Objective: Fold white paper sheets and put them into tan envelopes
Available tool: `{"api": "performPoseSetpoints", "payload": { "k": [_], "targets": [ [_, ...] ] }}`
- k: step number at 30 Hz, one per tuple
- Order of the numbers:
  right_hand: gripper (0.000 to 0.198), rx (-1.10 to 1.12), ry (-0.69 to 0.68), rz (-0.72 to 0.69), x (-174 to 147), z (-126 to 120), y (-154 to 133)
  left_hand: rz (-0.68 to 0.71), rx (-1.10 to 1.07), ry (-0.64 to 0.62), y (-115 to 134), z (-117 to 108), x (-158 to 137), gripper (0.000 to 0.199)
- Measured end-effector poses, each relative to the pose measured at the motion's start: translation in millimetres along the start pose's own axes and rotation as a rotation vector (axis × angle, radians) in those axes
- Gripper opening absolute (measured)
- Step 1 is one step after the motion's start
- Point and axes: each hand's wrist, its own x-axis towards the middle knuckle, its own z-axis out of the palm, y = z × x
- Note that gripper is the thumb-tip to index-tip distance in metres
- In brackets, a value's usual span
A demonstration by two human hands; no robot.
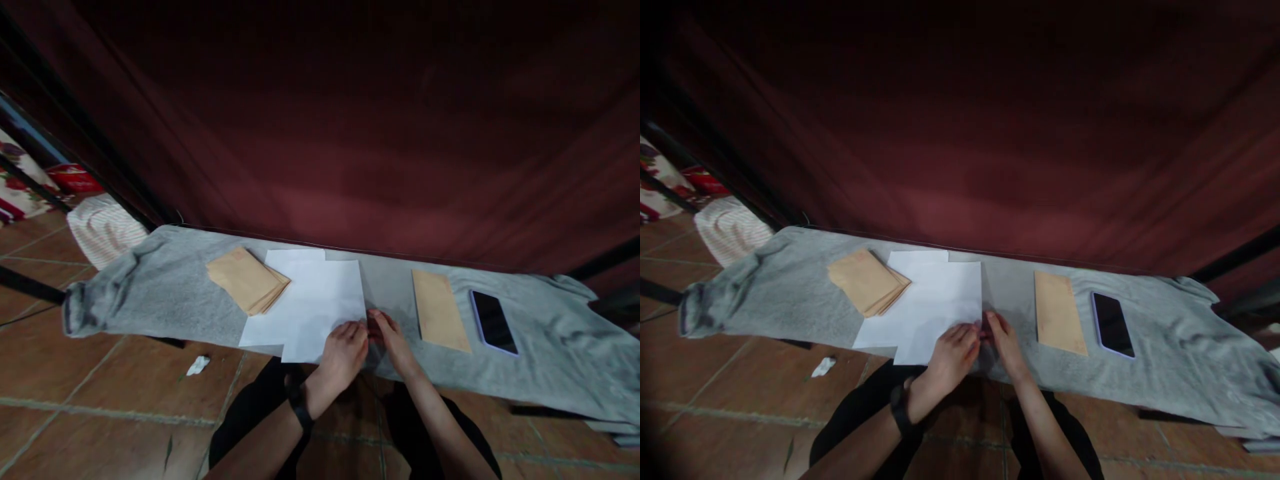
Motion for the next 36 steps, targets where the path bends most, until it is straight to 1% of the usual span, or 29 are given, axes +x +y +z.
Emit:
{"api": "performPoseSetpoints", "payload": {
  "k": [3,6,8,10,12,15,17,20,22,24,26,27,29,32,33,34,36],
  "targets": [
    [0.045,0.013,0.037,-0.053,6,-9,-1,0.132,0.038,-0.07,15,12,4,0.015],
    [0.041,-0.144,0.122,-0.135,14,-25,-2,0.184,-0.032,-0.09,27,19,7,0.013],
    [0.04,-0.267,0.226,-0.167,19,-37,-1,0.163,-0.104,-0.074,30,19,8,0.018],
    [0.038,-0.351,0.306,-0.174,23,-50,0,0.111,-0.137,-0.054,27,16,10,0.015],
    [0.036,-0.426,0.367,-0.178,25,-60,1,0.031,-0.121,-0.04,17,14,13,0.009],
    [0.037,-0.542,0.448,-0.195,26,-70,2,-0.081,-0.068,-0.038,-4,13,14,0.016],
    [0.038,-0.601,0.461,-0.206,26,-72,2,-0.118,-0.031,-0.06,-16,16,10,0.023],
    [0.04,-0.681,0.45,-0.23,23,-71,-1,-0.137,0.054,-0.152,-22,22,1,0.038],
    [0.043,-0.814,0.454,-0.283,20,-69,-4,-0.128,0.106,-0.208,-21,24,-4,0.046],
    [0.044,-0.971,0.457,-0.379,16,-67,-6,-0.12,0.151,-0.207,-19,26,-6,0.047],
    [0.043,-1.028,0.433,-0.48,11,-61,-7,-0.115,0.187,-0.152,-17,29,-6,0.044],
    [0.042,-1.009,0.402,-0.519,8,-56,-6,-0.103,0.197,-0.122,-16,30,-5,0.043],
    [0.043,-0.922,0.291,-0.562,1,-44,-2,-0.058,0.21,-0.078,-13,37,-2,0.046],
    [0.048,-0.804,0.034,-0.547,-8,-24,6,0.022,0.239,-0.081,-10,51,2,0.054],
    [0.05,-0.773,-0.026,-0.524,-10,-18,8,0.037,0.252,-0.098,-10,56,5,0.056],
    [0.052,-0.75,-0.064,-0.499,-11,-13,10,0.045,0.264,-0.123,-10,61,8,0.058],
    [0.054,-0.74,-0.087,-0.451,-10,-7,13,0.038,0.284,-0.177,-12,67,15,0.059]
  ]
}}
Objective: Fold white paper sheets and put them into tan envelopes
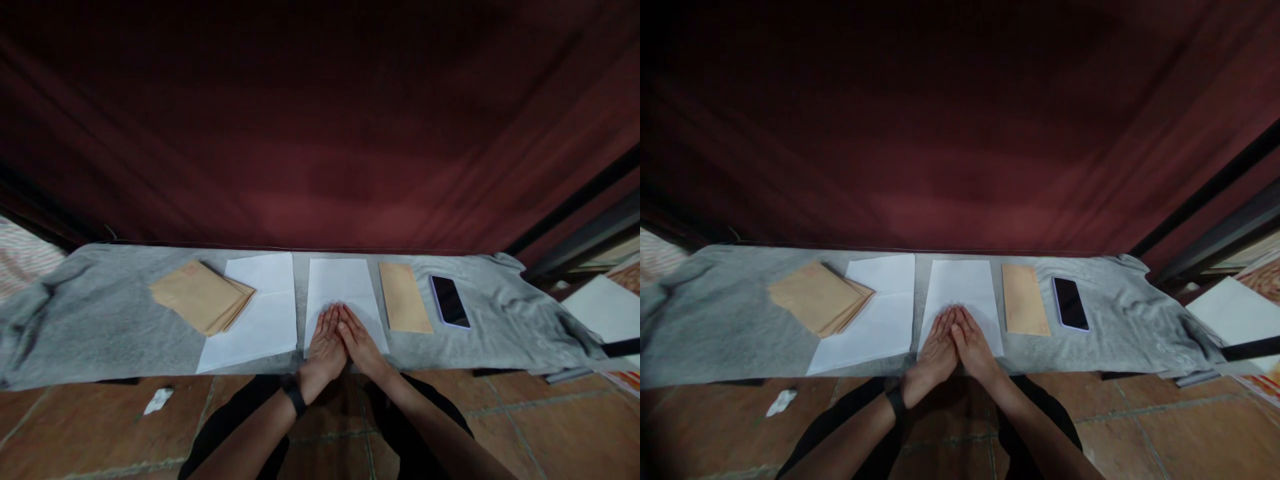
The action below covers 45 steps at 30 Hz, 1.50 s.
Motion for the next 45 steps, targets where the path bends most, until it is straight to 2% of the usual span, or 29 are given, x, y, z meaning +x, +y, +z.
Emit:
{"api": "performPoseSetpoints", "payload": {
  "k": [3,8,10,17,21,24,27,30,33,36,39,45],
  "targets": [
    [0.056,-0.111,-0.014,0.016,5,4,4,-0.018,0.016,-0.028,-4,3,9,0.06],
    [0.053,-0.442,0.035,-0.101,-1,3,15,-0.094,0.023,0.053,-10,6,5,0.061],
    [0.055,-0.517,0.078,-0.104,-5,-1,20,-0.123,0.007,0.082,-12,7,2,0.06],
    [0.065,-0.554,0.164,-0.028,-11,-21,44,-0.235,-0.009,0.142,-29,5,-8,0.061],
    [0.065,-0.507,0.187,0.016,-17,-25,49,-0.27,-0.008,0.14,-28,4,-12,0.061],
    [0.061,-0.428,0.192,0.051,-2,-27,40,-0.284,-0.032,0.145,-20,1,4,0.061],
    [0.06,-0.292,0.139,0.045,33,-26,25,-0.223,-0.08,0.133,-15,-4,40,0.062],
    [0.063,-0.186,0.12,0.029,71,-20,16,-0.129,-0.107,0.071,-21,-6,80,0.061],
    [0.063,-0.201,0.117,0.032,94,-9,18,-0.151,-0.081,-0.021,-35,-3,104,0.057],
    [0.06,-0.314,0.079,0.029,101,1,26,-0.16,-0.051,-0.063,-46,3,112,0.056],
    [0.059,-0.437,0.08,0.046,102,5,33,-0.23,-0.029,-0.023,-52,10,113,0.057],
    [0.059,-0.531,0.243,0.037,101,3,54,-0.408,-0.018,0.081,-67,15,112,0.059]
  ]
}}
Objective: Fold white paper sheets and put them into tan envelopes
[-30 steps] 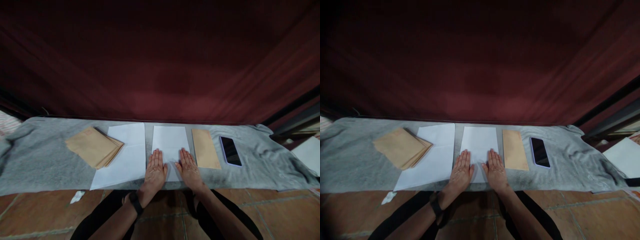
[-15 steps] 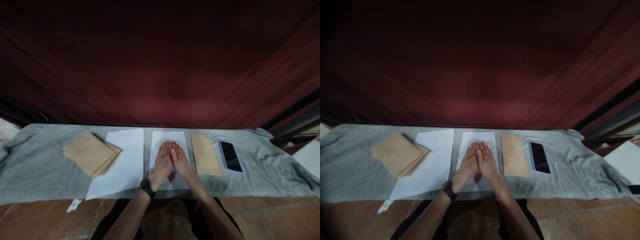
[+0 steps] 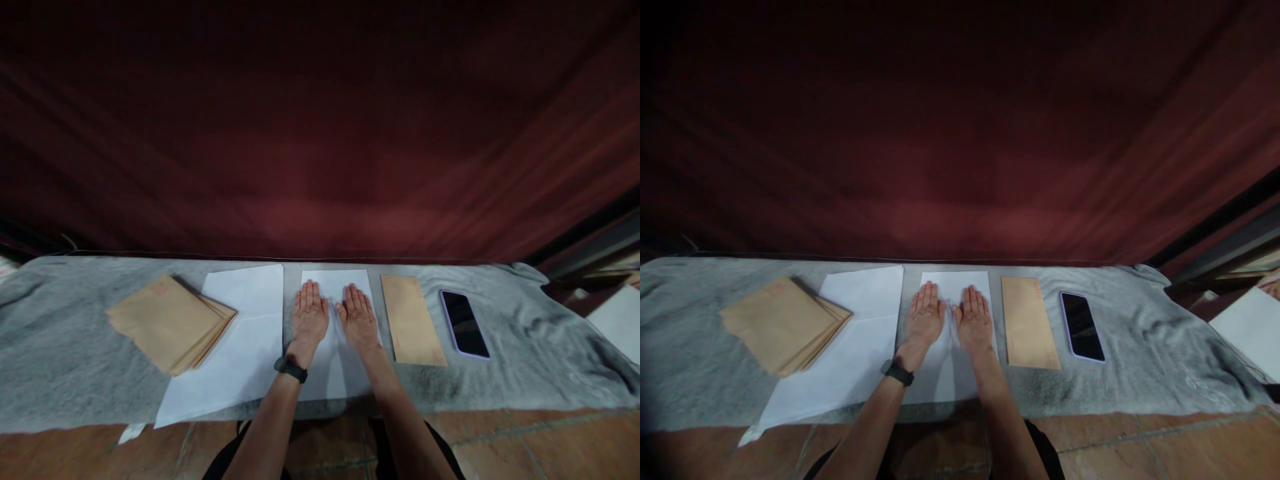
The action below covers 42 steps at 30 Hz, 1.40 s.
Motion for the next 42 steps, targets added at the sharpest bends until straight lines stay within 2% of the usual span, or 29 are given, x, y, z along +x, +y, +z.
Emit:
{"api": "performPoseSetpoints", "payload": {
  "k": [5,8,11,15,19,21,25,30,33,35,39,42],
  "targets": [
    [0.061,-0.031,0.051,0.04,-3,-1,21,-0.07,-0.008,0.034,-11,-3,1,0.058],
    [0.06,-0.03,0.046,0.056,-3,-7,22,-0.12,-0.012,0.091,-9,-8,0,0.059],
    [0.058,-0.025,0.019,0.048,-2,-14,13,-0.024,-0.053,0.129,7,-15,5,0.059],
    [0.056,-0.052,-0.066,-0.028,-3,-17,-1,0.26,-0.138,-0.026,39,-14,27,0.056],
    [0.058,-0.125,-0.111,-0.016,-8,-12,-5,0.303,-0.1,-0.198,51,-2,50,0.06],
    [0.055,-0.142,-0.092,-0.014,-9,-10,-5,0.279,-0.062,-0.225,46,3,55,0.062],
    [0.055,-0.159,-0.027,0.01,-12,-10,1,0.226,0.004,-0.203,23,7,54,0.063],
    [0.057,-0.168,0.0,0.014,-17,-13,13,0.12,0.051,-0.181,2,1,50,0.062],
    [0.057,-0.169,-0.016,0.017,-19,-19,16,0.048,0.066,-0.185,0,-10,38,0.062],
    [0.057,-0.169,-0.037,0.028,-19,-24,15,0.049,0.049,-0.207,4,-18,20,0.062],
    [0.057,-0.153,-0.109,0.019,-21,-37,9,0.24,-0.033,-0.254,19,-30,-33,0.058],
    [0.056,-0.125,-0.173,-0.039,-30,-42,2,0.322,-0.058,-0.25,24,-30,-70,0.057]
  ]
}}
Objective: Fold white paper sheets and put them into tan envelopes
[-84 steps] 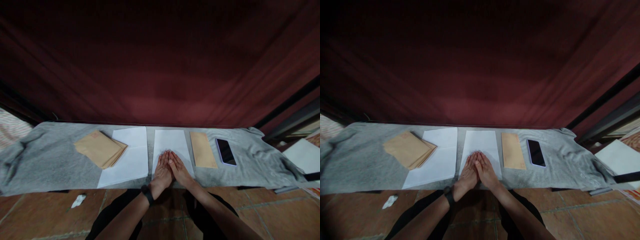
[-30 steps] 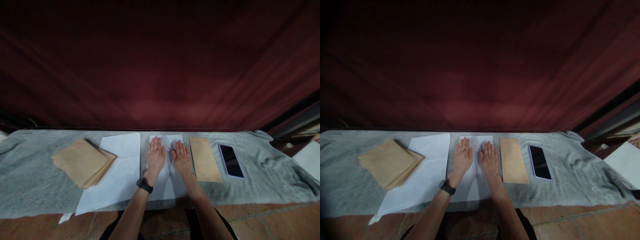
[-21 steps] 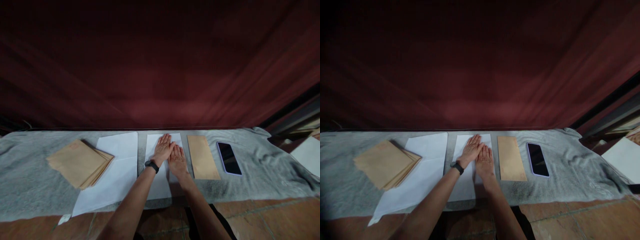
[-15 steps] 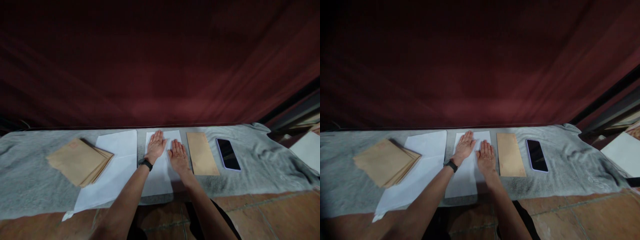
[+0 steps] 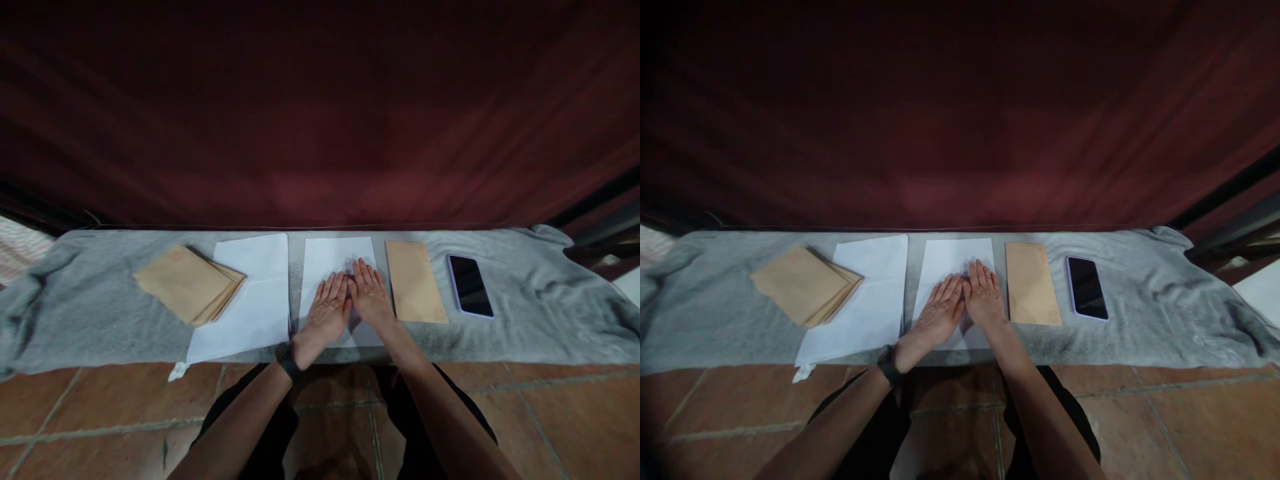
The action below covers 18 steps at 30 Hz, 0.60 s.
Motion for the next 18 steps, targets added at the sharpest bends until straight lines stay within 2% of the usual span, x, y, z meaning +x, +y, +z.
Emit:
{"api": "performPoseSetpoints", "payload": {
  "k": [3,6,13,16,18],
  "targets": [
    [0.054,0.006,-0.02,-0.099,-16,1,-5,0.007,0.032,0.051,0,8,-20,0.056],
    [0.053,-0.012,0.022,-0.171,-33,5,-5,-0.021,0.073,0.105,-10,11,-30,0.058],
    [0.06,-0.06,0.154,-0.183,-55,4,14,-0.126,0.117,0.223,-29,13,-45,0.061],
    [0.062,-0.059,0.159,-0.15,-62,-1,13,-0.134,0.112,0.282,-22,9,-55,0.063],
    [0.062,-0.038,0.131,-0.17,-68,-7,6,-0.063,0.099,0.286,-10,6,-64,0.063]
  ]
}}
